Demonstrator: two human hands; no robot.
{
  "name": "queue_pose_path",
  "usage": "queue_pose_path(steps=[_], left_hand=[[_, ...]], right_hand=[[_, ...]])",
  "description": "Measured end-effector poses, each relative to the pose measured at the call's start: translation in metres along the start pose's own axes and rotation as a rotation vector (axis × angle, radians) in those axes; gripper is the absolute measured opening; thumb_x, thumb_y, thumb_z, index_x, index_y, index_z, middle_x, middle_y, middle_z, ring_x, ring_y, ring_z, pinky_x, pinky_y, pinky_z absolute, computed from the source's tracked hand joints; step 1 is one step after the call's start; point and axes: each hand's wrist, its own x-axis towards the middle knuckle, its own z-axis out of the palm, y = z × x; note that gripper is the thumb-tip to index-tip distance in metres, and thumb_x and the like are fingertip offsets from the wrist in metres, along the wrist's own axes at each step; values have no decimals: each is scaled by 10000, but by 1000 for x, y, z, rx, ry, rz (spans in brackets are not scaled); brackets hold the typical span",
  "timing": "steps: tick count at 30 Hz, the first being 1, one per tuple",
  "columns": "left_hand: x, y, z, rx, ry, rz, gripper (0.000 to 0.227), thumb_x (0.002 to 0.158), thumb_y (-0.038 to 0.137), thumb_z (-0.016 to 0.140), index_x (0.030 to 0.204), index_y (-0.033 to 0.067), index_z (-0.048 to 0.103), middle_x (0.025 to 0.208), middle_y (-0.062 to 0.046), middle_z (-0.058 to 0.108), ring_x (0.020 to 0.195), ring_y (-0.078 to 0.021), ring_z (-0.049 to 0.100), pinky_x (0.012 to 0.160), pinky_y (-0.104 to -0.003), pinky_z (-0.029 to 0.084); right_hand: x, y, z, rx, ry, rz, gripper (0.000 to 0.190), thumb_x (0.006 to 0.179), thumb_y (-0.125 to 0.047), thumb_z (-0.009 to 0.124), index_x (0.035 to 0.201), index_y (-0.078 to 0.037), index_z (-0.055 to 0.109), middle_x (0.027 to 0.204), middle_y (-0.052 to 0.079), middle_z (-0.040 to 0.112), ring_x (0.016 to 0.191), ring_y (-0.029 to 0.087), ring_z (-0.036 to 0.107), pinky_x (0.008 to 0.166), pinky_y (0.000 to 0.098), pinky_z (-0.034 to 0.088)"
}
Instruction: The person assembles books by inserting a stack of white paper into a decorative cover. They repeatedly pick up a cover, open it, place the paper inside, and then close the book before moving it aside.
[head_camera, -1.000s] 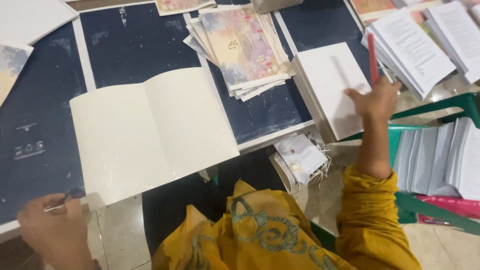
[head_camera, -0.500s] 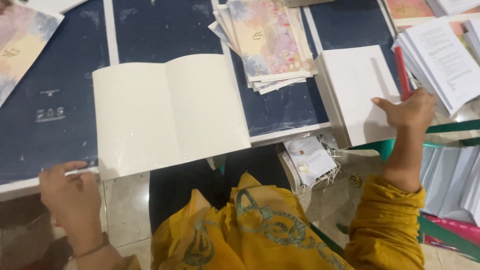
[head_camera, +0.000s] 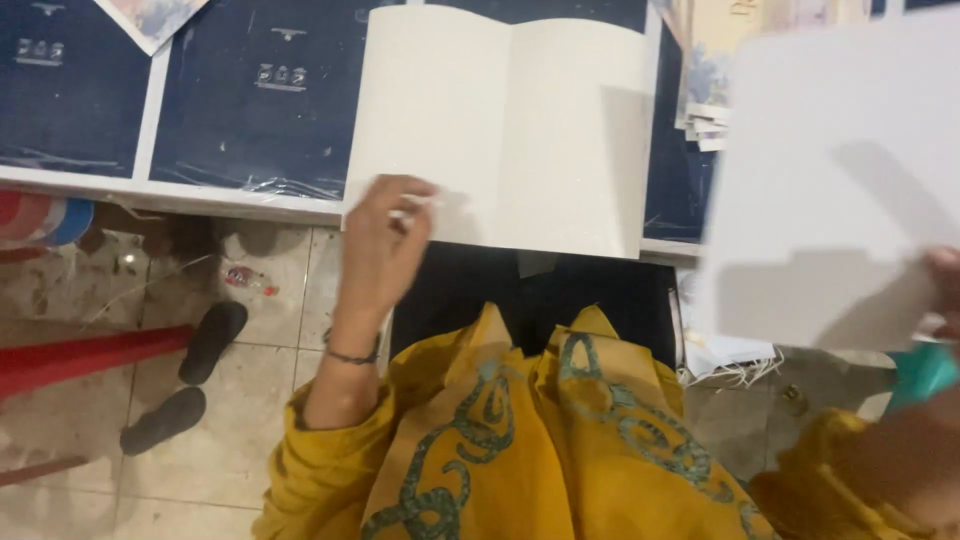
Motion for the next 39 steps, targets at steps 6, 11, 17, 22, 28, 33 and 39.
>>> queue_pose_path(steps=[6,11,17,22,28,33,39], left_hand=[[18,39,29,-168,-456,-148,468,989,373,615,1334,59,645,1107,-70,761,960,-159,737,786,-232,635],[23,8,53,-54,-376,-96,286,885,81,777,1165,42,735,1005,-83,782,900,-186,731,840,-293,626],[23,-27,69,281,-324,69,285,814,122,858,1087,136,781,978,-39,636,939,-289,510,837,-402,439],[24,-24,69,281,-337,16,286,812,141,868,1087,158,791,1049,4,682,978,-281,508,819,-421,411],[24,-9,59,343,-359,-32,312,762,75,877,1053,148,789,930,-26,674,1017,-272,547,880,-440,390],[25,-1,60,358,-392,34,351,779,113,866,1099,217,765,951,10,662,1023,-291,551,876,-481,375],[23,15,56,448,-445,-36,274,825,86,831,1083,171,794,978,-18,641,1022,-260,534,878,-450,325]], right_hand=[[-166,-259,225,-117,121,-284,245,1145,23,790,1258,40,573,882,61,591,609,112,555,451,214,480],[-118,-239,267,59,-82,-323,256,1057,-60,800,1183,54,608,764,69,604,419,130,511,344,265,416],[-94,-221,290,95,-117,-263,220,1020,-77,820,1106,-7,630,678,31,567,414,123,486,368,283,384],[-87,-212,293,85,-125,-267,206,1030,-70,821,1110,-13,639,718,26,599,428,113,499,375,275,374],[-75,-197,294,83,-134,-411,256,957,63,819,1112,145,633,714,164,599,415,147,524,353,271,394],[-59,-179,294,-69,-17,-502,422,776,-50,1002,978,112,668,721,180,631,635,226,637,566,336,506],[-64,-183,307,-215,16,-317,357,744,-130,989,925,-8,707,709,66,695,611,178,679,571,290,563]])
